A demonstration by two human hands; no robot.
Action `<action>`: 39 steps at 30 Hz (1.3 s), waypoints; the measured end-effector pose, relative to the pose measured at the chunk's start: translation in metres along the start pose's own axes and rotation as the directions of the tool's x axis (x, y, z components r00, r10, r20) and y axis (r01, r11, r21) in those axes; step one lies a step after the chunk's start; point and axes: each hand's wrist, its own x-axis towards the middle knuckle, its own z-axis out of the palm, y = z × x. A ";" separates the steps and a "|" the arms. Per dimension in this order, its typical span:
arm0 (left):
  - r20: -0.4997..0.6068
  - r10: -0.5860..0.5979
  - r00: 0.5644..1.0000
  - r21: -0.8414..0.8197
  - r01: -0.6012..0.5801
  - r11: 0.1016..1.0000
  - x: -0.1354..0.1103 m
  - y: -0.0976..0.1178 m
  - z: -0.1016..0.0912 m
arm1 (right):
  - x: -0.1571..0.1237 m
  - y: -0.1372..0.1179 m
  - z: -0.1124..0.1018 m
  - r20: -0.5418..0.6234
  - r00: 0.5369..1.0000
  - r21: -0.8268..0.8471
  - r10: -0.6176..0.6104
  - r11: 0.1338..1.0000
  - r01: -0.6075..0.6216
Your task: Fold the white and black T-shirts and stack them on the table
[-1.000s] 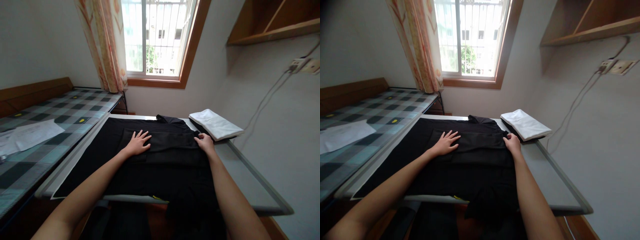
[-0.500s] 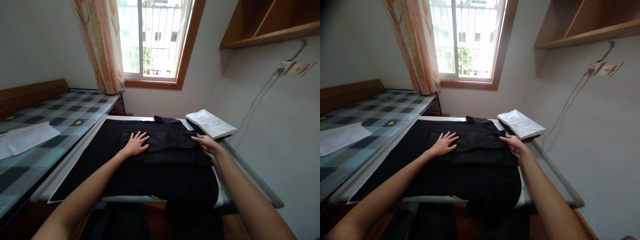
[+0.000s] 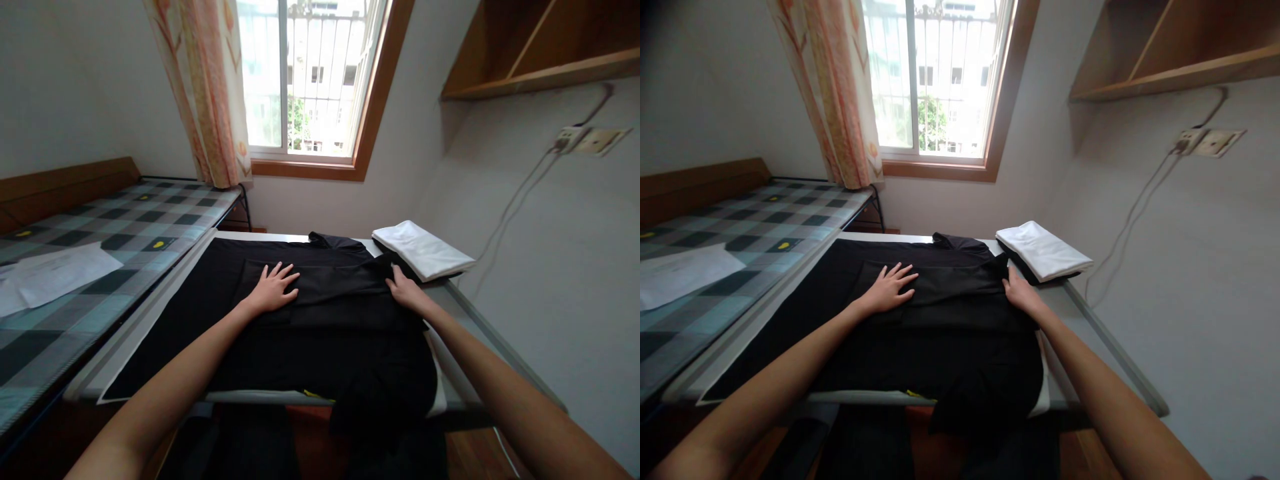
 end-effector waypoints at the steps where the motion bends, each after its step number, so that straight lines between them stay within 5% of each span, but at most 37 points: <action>1: -0.002 0.003 1.000 -0.001 -0.003 1.000 0.000 0.000 0.000 | 0.001 -0.001 0.000 0.001 0.999 -0.013 0.032 0.999 -0.032; 7: -0.002 0.003 1.000 -0.008 -0.003 1.000 0.000 0.000 0.001 | -0.002 -0.002 -0.014 0.087 0.990 0.155 0.113 0.980 -0.126; 12: -0.003 0.000 1.000 -0.007 0.000 1.000 0.001 0.000 0.002 | -0.011 -0.010 -0.043 0.398 0.885 0.303 0.242 0.876 -0.376; 16: 0.002 0.000 1.000 -0.010 0.000 1.000 0.000 0.000 0.002 | -0.005 -0.016 -0.060 0.466 0.856 0.255 0.223 0.893 -0.372; 21: 0.007 -0.001 1.000 -0.013 0.001 1.000 0.000 0.000 0.001 | 0.001 -0.011 -0.056 0.445 0.863 0.243 0.241 0.894 -0.375; 30: -0.005 0.008 1.000 -0.028 -0.008 1.000 0.001 -0.001 0.002 | -0.022 -0.007 -0.047 0.579 0.773 0.201 0.258 0.874 -0.442; 32: -0.006 0.009 1.000 -0.030 -0.009 1.000 0.001 -0.001 0.002 | -0.025 -0.007 -0.044 0.538 0.789 0.156 0.297 0.885 -0.439; 36: 0.000 0.002 1.000 -0.027 -0.002 1.000 0.001 -0.001 0.001 | -0.026 -0.004 -0.031 0.307 0.908 0.154 0.284 0.927 -0.342; 39: -0.002 0.000 1.000 -0.025 0.000 1.000 0.001 -0.001 0.001 | -0.023 0.002 -0.024 0.243 0.928 0.171 0.284 0.929 -0.329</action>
